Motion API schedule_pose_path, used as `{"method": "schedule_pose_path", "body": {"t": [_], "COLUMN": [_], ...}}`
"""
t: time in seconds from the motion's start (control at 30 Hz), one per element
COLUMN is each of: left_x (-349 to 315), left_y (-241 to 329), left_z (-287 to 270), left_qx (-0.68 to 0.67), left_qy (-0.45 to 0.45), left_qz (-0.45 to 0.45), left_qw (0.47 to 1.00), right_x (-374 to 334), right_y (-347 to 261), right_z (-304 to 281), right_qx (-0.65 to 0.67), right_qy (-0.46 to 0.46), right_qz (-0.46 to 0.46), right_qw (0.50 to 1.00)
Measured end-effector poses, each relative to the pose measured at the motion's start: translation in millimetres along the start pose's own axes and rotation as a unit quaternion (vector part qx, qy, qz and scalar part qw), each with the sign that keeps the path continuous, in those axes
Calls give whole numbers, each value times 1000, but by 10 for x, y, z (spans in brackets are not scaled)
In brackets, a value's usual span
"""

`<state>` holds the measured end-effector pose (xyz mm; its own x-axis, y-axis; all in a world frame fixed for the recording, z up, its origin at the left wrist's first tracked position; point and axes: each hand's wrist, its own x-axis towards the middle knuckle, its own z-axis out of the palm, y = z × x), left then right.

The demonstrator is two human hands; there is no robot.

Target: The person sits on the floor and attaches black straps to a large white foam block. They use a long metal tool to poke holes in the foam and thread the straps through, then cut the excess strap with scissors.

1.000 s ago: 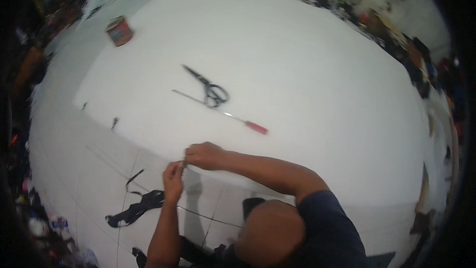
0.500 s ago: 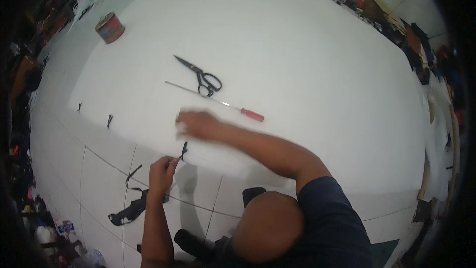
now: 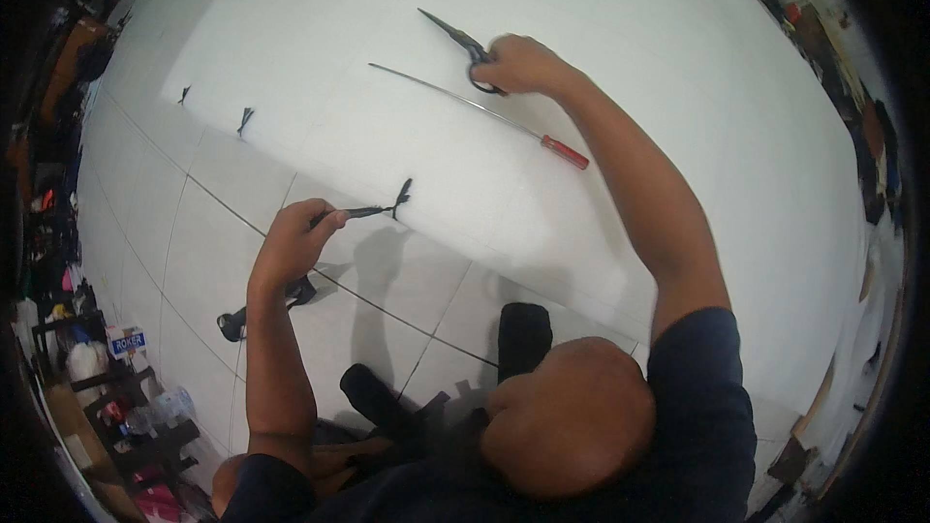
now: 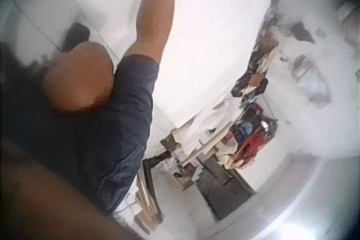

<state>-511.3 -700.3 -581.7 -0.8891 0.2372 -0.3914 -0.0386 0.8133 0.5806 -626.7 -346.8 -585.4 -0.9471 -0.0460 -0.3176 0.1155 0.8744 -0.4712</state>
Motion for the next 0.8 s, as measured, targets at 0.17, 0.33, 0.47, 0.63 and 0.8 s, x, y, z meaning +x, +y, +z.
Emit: {"method": "schedule_pose_path", "body": {"t": [0.17, 0.33, 0.47, 0.63, 0.8], "left_x": [-48, -46, -38, -37, 91], "left_y": [34, 88, 85, 128, 31], "left_z": [-34, -52, -41, -65, -235], "left_qx": [-27, -18, -21, -19, -66], "left_qy": [25, 26, 38, 32, 107], "left_qz": [43, 7, 16, 10, 29], "left_qw": [998, 999, 999, 999, 992], "right_x": [-1147, -1717, -1816, -1820, -1917], "right_y": [-12, 97, 166, 277, 392], "right_z": [141, 359, 488, 756, 666], "right_qx": [-154, -228, -233, -198, -175], "right_qy": [58, 47, 44, 80, 94], "right_qz": [-105, -261, -267, -263, -222], "right_qw": [981, 937, 934, 941, 954]}}
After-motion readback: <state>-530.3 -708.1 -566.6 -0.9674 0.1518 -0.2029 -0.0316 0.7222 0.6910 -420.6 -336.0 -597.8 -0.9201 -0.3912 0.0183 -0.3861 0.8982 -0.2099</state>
